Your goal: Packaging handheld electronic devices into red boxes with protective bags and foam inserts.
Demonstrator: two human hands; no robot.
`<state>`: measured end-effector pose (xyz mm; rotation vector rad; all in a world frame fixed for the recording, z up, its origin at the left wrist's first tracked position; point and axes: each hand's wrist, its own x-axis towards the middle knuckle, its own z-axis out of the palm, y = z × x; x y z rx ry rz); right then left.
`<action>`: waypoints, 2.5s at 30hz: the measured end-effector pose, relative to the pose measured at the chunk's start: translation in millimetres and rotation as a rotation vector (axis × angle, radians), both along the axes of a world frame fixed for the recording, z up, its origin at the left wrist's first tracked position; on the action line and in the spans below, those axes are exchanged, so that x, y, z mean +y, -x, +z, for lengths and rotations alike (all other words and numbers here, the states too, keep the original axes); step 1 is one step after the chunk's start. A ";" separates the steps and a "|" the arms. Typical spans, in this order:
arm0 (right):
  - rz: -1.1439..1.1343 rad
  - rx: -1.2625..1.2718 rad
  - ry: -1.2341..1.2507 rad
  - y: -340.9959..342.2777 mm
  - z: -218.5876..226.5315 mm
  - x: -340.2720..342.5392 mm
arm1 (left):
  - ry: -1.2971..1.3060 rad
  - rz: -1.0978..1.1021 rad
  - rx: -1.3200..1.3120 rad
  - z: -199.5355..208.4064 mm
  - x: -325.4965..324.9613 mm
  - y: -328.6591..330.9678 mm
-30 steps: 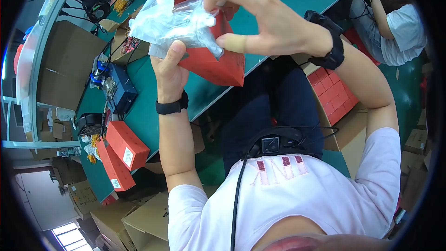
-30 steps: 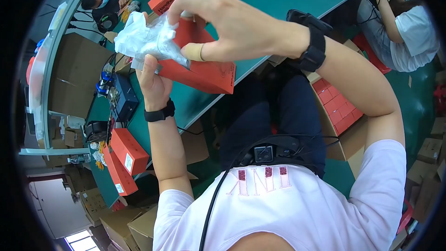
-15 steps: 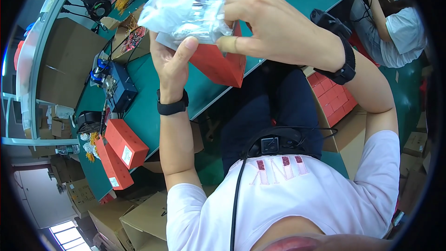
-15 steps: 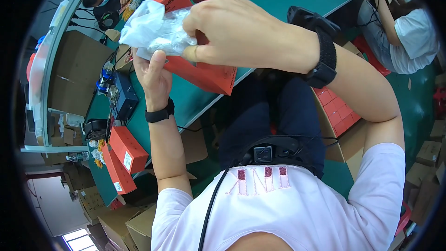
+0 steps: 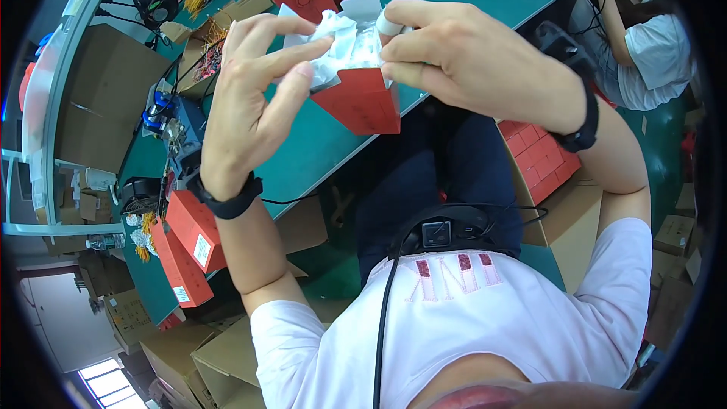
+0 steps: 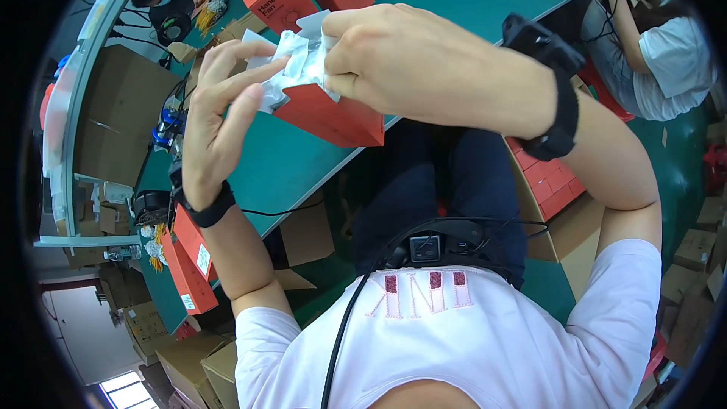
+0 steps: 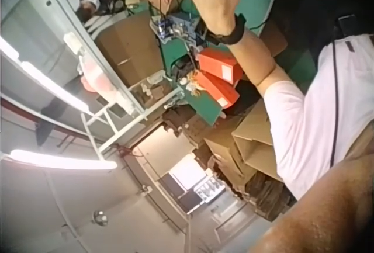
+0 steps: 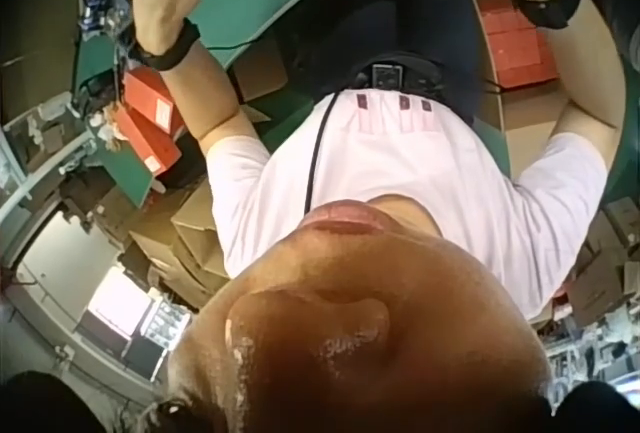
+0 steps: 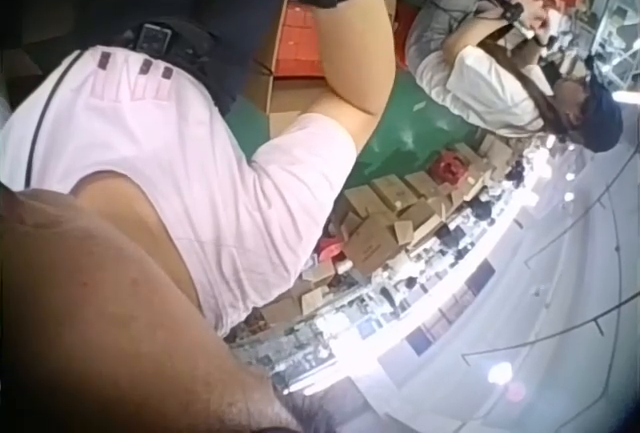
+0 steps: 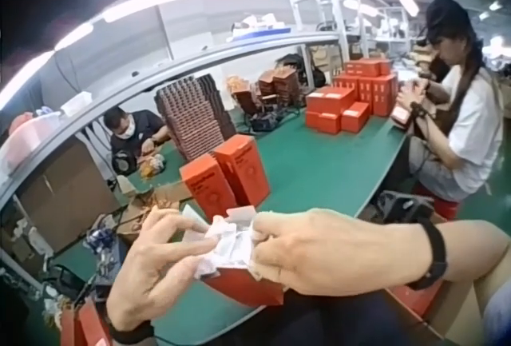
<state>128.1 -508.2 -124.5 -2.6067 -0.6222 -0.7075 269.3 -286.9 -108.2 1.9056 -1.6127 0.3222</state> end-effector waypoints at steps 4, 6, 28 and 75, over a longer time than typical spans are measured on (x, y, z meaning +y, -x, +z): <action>0.011 0.059 0.062 2.1 12.9 -2.6 | -0.200 0.059 -0.366 12.9 -8.2 10.8; -0.161 0.211 -0.265 2.4 18.0 9.2 | -0.215 0.116 -0.378 10.4 -15.7 12.2; 0.080 -0.165 0.332 -3.4 10.1 18.5 | 0.359 -0.139 1.336 -64.7 -12.8 3.0; 0.071 -0.029 0.211 -1.8 14.3 25.4 | 0.229 -0.264 0.854 -71.0 -2.1 -17.8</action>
